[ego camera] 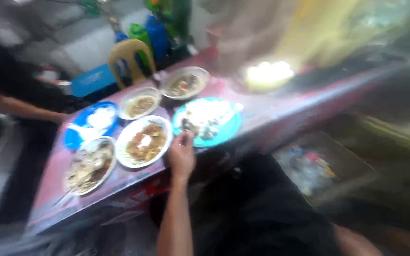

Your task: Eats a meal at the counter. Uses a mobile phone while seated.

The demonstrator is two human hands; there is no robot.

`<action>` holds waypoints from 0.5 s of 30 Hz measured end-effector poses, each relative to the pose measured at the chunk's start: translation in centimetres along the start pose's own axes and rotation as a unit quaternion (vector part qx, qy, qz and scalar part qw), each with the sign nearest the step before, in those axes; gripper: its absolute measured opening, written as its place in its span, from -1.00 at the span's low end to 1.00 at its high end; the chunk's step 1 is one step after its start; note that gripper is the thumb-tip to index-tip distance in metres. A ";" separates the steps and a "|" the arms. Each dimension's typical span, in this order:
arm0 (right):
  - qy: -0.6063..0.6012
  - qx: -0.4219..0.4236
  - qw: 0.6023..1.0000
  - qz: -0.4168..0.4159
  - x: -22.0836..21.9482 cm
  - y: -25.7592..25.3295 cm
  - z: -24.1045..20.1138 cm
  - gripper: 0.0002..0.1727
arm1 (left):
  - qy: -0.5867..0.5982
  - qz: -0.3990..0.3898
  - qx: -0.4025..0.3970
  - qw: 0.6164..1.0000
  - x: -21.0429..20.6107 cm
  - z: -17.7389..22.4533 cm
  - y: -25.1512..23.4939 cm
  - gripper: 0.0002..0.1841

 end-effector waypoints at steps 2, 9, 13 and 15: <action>0.010 -0.049 0.999 -0.013 -0.7 1.5 -3.0 -0.80 | -0.017 -0.031 -0.011 0.999 -0.7 -0.7 0.1 -0.79; -0.077 -0.094 0.944 -0.307 1.2 3.8 -0.2 -0.35 | 0.047 -0.053 -0.001 0.997 -2.0 -0.5 0.5 -0.80; 0.088 -0.033 0.960 -0.262 0.4 2.9 -1.9 -0.60 | 0.121 -0.105 0.047 0.986 -3.1 -0.9 1.3 -0.91; 0.177 0.036 0.960 -0.214 -0.7 1.0 -3.5 -0.70 | 0.143 -0.135 0.059 0.979 -3.7 -1.8 1.3 -0.83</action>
Point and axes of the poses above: each hand's wrist, its own y-axis away from the middle knuckle, its own x-axis out of the back of the hand, z = x × y, the point moved 10 cm from there along -y, towards the middle knuckle, and after that the axes turned 9 degrees about z, right-handed, at the moved point
